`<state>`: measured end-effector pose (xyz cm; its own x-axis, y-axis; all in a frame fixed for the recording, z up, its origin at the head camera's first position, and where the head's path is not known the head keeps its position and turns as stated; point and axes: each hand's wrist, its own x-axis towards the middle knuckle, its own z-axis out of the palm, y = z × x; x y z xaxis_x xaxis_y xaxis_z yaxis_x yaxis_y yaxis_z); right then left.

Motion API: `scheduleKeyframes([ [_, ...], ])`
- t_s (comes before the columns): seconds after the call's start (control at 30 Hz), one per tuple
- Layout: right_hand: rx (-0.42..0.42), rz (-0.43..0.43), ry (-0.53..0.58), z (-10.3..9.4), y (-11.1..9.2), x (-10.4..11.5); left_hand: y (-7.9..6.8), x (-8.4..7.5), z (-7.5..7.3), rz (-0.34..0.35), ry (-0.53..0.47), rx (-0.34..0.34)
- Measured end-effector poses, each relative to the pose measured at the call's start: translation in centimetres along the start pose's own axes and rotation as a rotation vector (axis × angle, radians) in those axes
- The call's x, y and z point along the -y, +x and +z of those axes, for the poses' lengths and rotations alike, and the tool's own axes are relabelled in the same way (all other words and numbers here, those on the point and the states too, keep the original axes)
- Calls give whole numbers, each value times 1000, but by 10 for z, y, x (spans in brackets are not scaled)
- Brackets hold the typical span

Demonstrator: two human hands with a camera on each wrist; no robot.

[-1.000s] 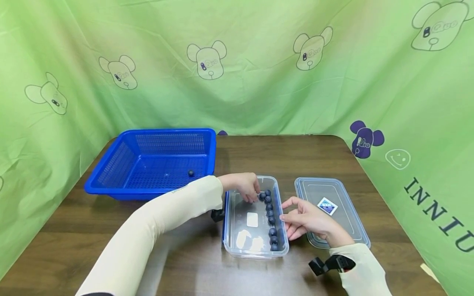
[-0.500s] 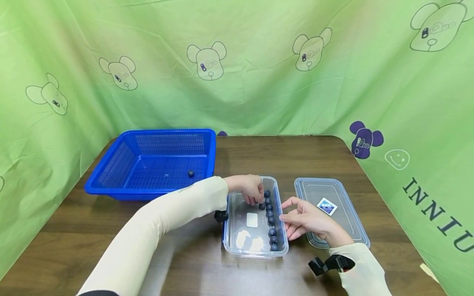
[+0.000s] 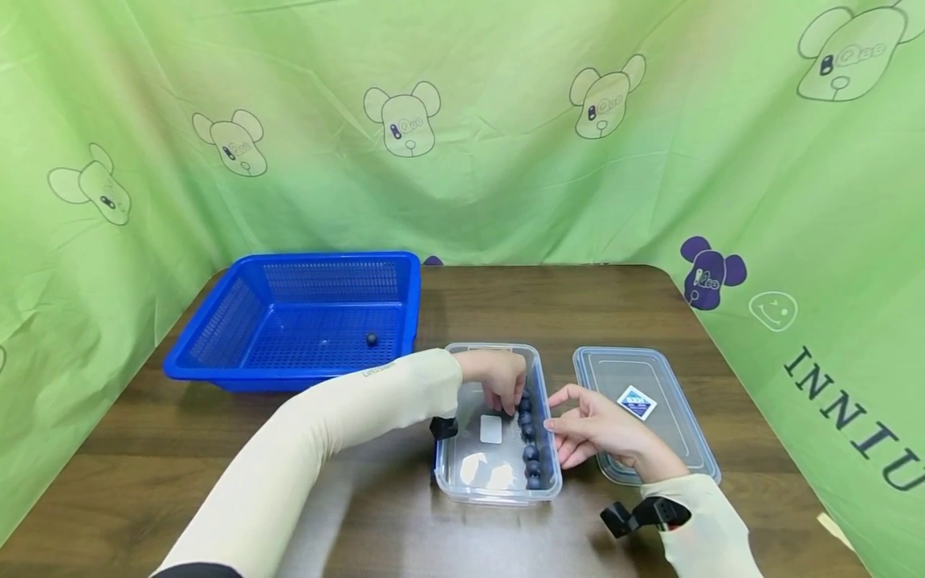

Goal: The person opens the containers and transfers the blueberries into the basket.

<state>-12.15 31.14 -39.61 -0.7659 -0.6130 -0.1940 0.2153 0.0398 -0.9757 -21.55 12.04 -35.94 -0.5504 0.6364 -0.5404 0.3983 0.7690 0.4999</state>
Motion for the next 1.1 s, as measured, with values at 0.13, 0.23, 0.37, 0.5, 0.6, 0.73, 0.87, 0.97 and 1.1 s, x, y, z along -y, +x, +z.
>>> scheduleKeyframes([
  [0.13,-1,4,-2,0,1,0,1,2,1,10,-26,-2],
  [0.23,1,6,-2,0,1,0,4,6,1,43,-66,21],
  [0.37,2,9,-1,0,1,0,8,12,-1,85,-172,68],
  [0.5,6,7,-2,0,1,0,9,14,-9,102,-248,102],
  [0.6,8,8,-3,-1,1,0,7,13,-16,115,-260,107],
  [0.73,7,9,-6,-3,1,-1,3,12,-25,146,-289,97],
  [0.87,11,4,-7,-3,1,-2,-2,14,-33,178,-351,89],
  [0.97,11,2,-2,-3,1,-2,-9,19,-42,198,-415,69],
  [1.1,5,7,7,-2,1,-3,-20,31,-56,240,-504,31],
])
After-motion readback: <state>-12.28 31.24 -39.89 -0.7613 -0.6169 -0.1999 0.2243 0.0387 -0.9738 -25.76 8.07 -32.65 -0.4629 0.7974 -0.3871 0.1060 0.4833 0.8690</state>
